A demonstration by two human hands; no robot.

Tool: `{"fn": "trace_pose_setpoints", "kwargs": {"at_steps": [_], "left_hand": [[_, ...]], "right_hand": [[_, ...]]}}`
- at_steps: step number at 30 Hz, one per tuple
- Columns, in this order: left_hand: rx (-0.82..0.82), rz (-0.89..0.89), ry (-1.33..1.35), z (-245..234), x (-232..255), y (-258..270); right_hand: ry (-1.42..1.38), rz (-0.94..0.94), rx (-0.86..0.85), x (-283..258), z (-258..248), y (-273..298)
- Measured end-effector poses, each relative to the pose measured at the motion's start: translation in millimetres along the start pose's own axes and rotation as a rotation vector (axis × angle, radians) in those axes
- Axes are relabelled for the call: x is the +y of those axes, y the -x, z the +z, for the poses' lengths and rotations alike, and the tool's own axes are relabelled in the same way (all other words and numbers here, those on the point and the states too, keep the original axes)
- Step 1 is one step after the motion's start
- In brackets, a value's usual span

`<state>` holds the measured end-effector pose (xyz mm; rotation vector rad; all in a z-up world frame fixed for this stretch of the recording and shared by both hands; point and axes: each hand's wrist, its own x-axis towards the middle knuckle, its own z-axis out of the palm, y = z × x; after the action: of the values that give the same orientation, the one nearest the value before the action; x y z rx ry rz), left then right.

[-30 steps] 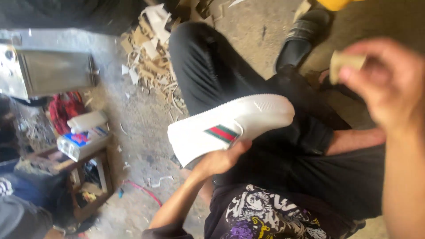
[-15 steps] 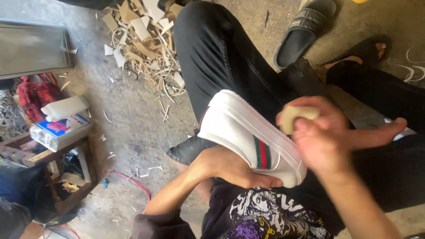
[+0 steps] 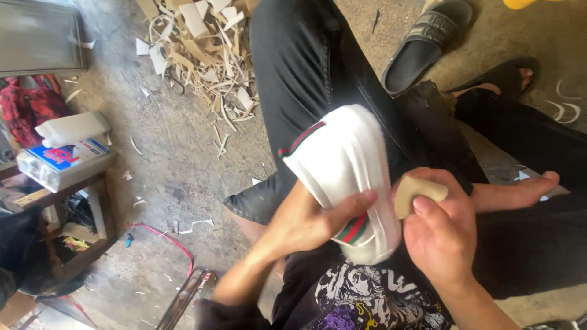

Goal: The person sits on the floor and scrubs a white slip-on shoe with a sponge. They dip the sponge into a liquid container and continue scrubbing the shoe's exterior and interior surfaces.

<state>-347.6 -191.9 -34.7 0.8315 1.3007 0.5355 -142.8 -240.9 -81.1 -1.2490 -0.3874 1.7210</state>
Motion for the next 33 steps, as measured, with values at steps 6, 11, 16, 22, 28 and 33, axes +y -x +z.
{"fn": "trace_pose_setpoints", "kwargs": {"at_steps": [6, 11, 16, 22, 28, 33], "left_hand": [[-0.277, 0.005, -0.180, -17, -8, -32], [-0.096, -0.041, -0.064, -10, -30, -38], [-0.054, 0.248, -0.052, -1, -36, -46], [-0.078, 0.328, -0.041, 0, -33, -55], [-0.069, 0.348, -0.040, -4, -40, -65], [-0.043, 0.315, -0.026, -5, -49, -73]], "right_hand": [[0.343, -0.208, -0.037, -10, 4, -10], [0.869, -0.435, -0.095, -31, 21, -35], [1.115, -0.733, -0.342, -51, 43, -61], [1.194, -0.845, -0.383, -29, 38, -80], [1.184, -0.965, -0.363, -9, 42, -95], [1.148, -0.873, -0.171, -3, 55, -99]]}}
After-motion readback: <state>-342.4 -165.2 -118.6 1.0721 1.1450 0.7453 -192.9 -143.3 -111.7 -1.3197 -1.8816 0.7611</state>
